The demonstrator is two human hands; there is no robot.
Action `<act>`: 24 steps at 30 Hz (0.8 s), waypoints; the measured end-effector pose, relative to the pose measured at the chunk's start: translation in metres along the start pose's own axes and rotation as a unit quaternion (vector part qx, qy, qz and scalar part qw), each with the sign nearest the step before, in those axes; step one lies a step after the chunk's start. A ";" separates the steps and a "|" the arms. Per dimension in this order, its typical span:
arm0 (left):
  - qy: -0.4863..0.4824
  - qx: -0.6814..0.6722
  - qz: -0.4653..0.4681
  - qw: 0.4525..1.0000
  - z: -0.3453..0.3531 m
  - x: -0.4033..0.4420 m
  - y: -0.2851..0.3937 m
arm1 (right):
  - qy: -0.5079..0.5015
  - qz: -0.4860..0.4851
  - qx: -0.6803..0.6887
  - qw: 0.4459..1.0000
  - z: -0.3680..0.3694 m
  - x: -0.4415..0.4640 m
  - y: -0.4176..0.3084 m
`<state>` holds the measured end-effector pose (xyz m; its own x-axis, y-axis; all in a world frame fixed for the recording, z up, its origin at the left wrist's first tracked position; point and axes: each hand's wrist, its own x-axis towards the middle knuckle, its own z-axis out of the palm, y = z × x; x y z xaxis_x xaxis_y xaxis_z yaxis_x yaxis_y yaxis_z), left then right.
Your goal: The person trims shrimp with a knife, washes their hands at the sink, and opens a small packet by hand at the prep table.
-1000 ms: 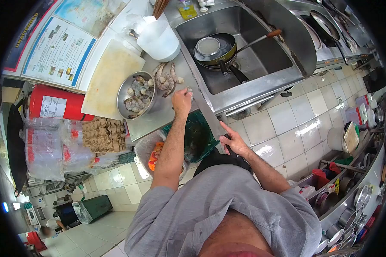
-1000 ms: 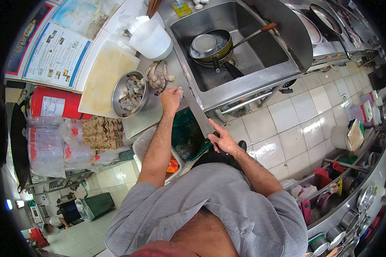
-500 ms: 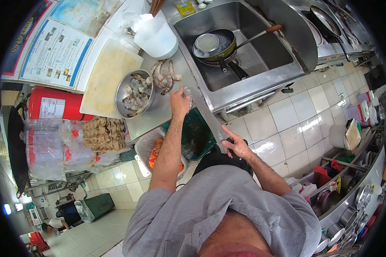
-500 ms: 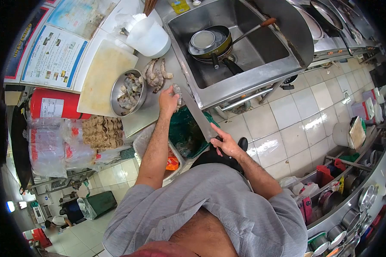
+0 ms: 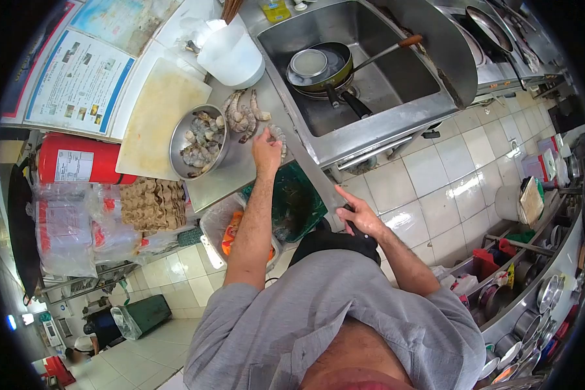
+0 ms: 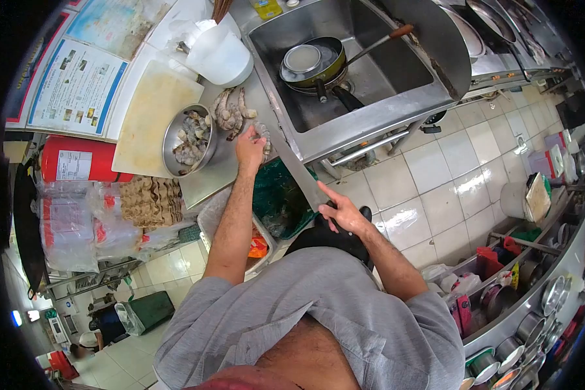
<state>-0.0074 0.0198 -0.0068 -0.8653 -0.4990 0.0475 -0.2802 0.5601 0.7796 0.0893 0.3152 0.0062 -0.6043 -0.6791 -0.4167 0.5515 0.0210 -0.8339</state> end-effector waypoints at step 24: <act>-0.023 -0.040 0.002 0.999 -0.005 -0.001 0.004 | -0.014 0.067 -0.070 0.995 -0.045 -0.030 -0.037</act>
<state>-0.0058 0.0194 -0.0011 -0.8847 -0.4655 0.0231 -0.2444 0.5056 0.8275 0.0611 0.3681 0.0332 -0.5125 -0.6836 -0.5196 0.5400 0.2139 -0.8140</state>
